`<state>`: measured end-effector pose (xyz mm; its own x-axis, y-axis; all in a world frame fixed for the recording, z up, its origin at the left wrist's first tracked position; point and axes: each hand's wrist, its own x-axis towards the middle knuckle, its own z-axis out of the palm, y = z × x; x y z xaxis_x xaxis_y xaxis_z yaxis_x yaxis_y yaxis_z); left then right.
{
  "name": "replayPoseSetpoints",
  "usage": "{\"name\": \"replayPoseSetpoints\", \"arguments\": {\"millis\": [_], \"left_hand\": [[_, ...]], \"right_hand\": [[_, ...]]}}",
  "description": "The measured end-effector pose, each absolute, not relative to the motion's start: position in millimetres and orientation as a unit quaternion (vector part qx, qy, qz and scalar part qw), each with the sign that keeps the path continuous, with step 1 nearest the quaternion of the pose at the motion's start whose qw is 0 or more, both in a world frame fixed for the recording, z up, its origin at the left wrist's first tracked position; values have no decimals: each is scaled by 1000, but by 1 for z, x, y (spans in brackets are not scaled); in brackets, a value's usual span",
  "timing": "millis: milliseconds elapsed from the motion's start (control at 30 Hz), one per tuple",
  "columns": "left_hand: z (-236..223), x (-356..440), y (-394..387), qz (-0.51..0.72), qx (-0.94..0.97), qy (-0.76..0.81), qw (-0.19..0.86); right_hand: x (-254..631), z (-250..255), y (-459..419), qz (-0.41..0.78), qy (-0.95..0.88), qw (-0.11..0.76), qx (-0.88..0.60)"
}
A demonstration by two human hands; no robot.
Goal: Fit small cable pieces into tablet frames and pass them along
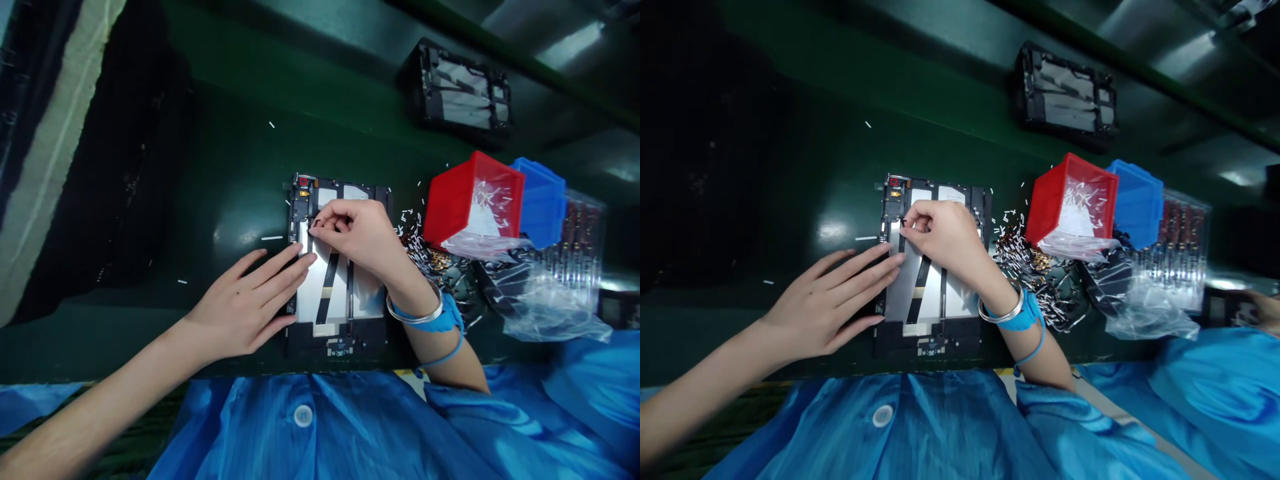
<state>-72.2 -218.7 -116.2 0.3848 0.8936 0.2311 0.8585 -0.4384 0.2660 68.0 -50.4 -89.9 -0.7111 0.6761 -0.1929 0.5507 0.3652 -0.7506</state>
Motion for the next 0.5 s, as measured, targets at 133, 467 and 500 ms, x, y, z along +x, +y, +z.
{"name": "replayPoseSetpoints", "arguments": {"millis": [133,467,500], "left_hand": [[-116,-75,-217,190,830,517,82],[-111,-72,-206,187,835,516,48],[-110,-71,-202,185,834,518,36]], "right_hand": [[68,-89,-51,414,-826,67,-377],[71,-88,-61,245,-889,112,-371],[74,-85,-62,212,-893,136,-374]]}}
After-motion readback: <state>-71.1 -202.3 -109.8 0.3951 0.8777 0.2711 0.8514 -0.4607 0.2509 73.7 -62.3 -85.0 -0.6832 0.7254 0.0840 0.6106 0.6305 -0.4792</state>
